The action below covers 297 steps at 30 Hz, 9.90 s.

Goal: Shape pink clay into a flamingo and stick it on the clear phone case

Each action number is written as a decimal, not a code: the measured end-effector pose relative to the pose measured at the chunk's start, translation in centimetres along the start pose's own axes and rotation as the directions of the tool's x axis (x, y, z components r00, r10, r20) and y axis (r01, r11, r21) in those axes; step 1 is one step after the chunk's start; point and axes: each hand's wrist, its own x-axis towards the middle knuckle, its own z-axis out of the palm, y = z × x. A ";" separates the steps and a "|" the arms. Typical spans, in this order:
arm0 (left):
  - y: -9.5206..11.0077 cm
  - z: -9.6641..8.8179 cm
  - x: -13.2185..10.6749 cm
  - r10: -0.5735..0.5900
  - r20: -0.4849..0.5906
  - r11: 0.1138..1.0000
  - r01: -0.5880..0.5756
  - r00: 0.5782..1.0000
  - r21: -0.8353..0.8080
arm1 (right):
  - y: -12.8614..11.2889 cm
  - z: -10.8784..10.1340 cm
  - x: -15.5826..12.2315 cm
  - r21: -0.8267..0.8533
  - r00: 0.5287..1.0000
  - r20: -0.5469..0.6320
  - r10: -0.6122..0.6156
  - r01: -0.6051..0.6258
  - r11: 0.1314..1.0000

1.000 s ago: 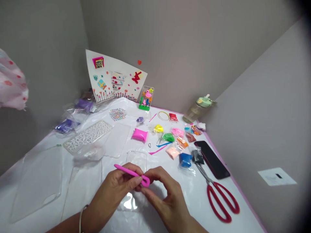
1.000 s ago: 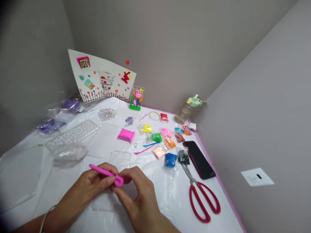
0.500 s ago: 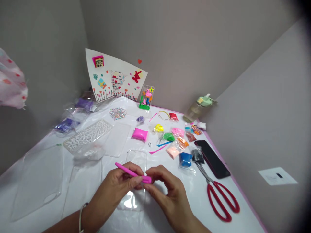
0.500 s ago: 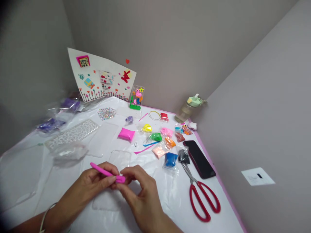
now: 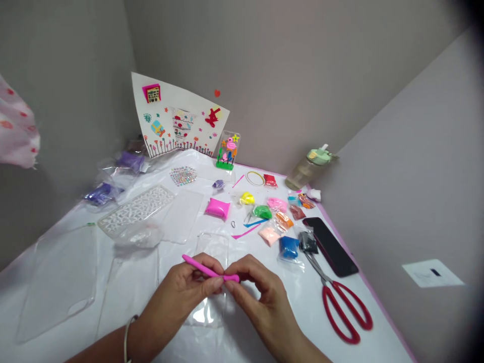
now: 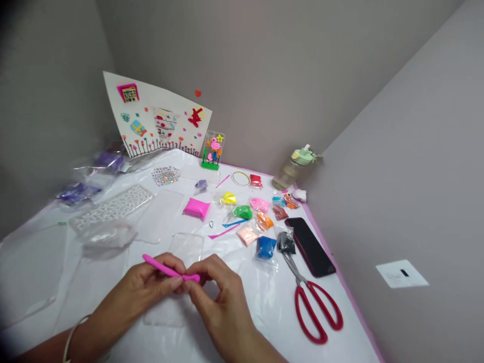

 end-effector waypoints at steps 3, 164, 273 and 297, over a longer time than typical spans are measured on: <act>0.1 -0.1 -0.1 0.031 -0.017 0.998 -0.030 0.999 0.054 | 0.1 0.0 0.0 -0.023 1.000 -0.021 0.007 -0.007 1.000; 0.2 -1.4 -0.7 0.448 0.090 0.640 -0.390 0.890 0.662 | 0.2 -0.1 0.3 0.369 0.911 0.337 0.239 -0.361 0.856; 1.5 -1.7 0.2 -0.035 0.183 0.849 -0.067 0.983 0.525 | 0.7 -1.0 0.6 0.400 0.902 0.349 0.255 -0.389 0.830; 2.0 -1.9 0.3 0.031 0.170 0.878 -0.108 0.985 0.467 | 0.7 -0.5 0.5 0.476 0.914 0.321 0.247 -0.381 0.793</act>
